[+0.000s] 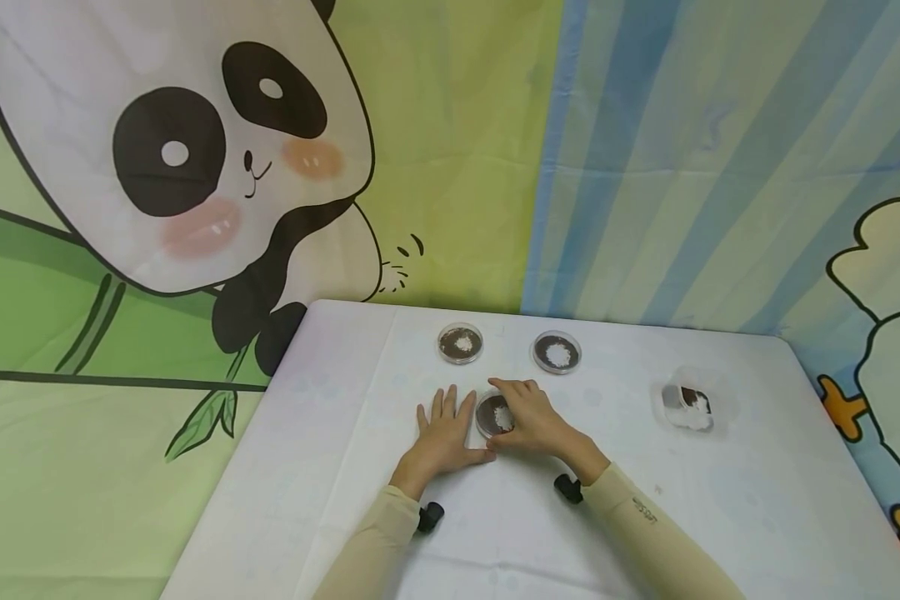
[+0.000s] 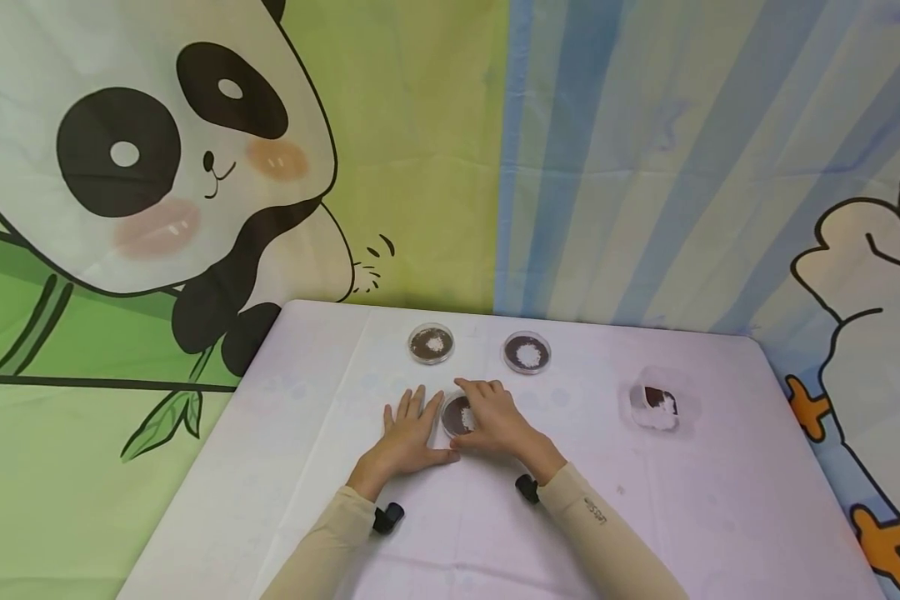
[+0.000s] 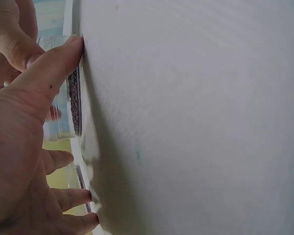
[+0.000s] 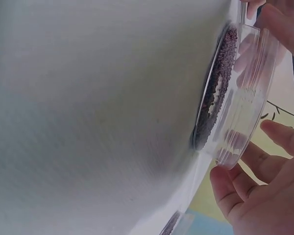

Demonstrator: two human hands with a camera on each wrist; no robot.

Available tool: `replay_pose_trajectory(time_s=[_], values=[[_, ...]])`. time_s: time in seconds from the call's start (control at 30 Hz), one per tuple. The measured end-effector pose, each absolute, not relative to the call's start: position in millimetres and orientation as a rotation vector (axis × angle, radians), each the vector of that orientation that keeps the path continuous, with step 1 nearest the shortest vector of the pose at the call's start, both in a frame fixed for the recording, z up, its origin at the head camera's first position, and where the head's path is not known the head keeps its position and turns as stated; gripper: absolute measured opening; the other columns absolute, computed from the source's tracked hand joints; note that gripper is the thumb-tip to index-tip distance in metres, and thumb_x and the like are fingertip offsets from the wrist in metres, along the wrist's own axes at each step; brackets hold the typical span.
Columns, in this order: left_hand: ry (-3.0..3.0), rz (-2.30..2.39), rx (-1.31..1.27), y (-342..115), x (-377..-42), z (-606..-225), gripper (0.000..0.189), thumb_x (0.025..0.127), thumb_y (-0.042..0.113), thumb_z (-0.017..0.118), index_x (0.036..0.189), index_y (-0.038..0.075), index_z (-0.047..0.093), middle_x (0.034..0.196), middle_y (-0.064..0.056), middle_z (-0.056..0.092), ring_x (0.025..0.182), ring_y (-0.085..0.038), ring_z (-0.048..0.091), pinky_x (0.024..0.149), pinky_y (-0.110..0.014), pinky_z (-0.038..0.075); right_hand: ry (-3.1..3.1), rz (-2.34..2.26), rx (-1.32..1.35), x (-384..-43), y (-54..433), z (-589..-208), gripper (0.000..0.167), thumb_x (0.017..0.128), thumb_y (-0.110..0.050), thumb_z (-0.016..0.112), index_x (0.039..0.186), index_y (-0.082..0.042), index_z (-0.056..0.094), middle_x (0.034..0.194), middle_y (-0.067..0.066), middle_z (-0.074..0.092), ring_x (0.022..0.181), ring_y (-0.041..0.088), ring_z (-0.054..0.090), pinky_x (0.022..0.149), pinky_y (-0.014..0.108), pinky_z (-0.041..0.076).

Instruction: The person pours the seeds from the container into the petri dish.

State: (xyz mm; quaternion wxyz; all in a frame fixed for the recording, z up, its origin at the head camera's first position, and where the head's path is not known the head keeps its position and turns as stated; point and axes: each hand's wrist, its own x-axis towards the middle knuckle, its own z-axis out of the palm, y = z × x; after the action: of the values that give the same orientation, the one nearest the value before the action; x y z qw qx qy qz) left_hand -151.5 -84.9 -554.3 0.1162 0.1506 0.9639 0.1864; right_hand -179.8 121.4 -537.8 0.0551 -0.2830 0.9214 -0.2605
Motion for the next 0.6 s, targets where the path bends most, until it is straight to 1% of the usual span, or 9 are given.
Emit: replay_pose_trajectory(time_s=[0.2, 0.47, 0.6], values=[[2.818, 0.536, 0.445, -83.9, -151.4, -555.2, 0.112, 0.077, 0.068, 0.075, 0.160, 0.012, 0.024, 0.162, -0.026, 0.013, 0.148, -0.046, 0.005, 0.109, -0.074, 0.006, 2.808, -0.764, -0.892, -179.2, 122.0, -540.6, 0.104, 0.071, -0.041, 0.091, 0.152, -0.004, 0.037, 0.141, 0.020, 0.050, 0.124, 0.043, 0.044, 0.102, 0.061, 0.036], [2.826, 0.499, 0.442, -83.2, -149.2, -551.4, 0.113, 0.076, 0.068, 0.075, 0.159, 0.010, 0.025, 0.162, -0.026, 0.017, 0.148, -0.047, 0.009, 0.109, -0.074, 0.009, 2.811, -0.736, -0.890, -178.1, 122.2, -542.7, 0.104, 0.070, -0.042, 0.091, 0.152, -0.004, 0.038, 0.142, 0.019, 0.050, 0.126, 0.042, 0.043, 0.102, 0.060, 0.036], [2.816, 0.478, 0.439, -84.4, -148.7, -548.4, 0.112, 0.078, 0.064, 0.076, 0.160, 0.009, 0.022, 0.161, -0.025, 0.018, 0.147, -0.047, 0.012, 0.111, -0.071, 0.012, 2.819, -0.732, -0.903, -177.6, 123.1, -544.2, 0.102, 0.072, -0.044, 0.090, 0.151, -0.004, 0.040, 0.142, 0.019, 0.049, 0.127, 0.042, 0.043, 0.101, 0.061, 0.037]])
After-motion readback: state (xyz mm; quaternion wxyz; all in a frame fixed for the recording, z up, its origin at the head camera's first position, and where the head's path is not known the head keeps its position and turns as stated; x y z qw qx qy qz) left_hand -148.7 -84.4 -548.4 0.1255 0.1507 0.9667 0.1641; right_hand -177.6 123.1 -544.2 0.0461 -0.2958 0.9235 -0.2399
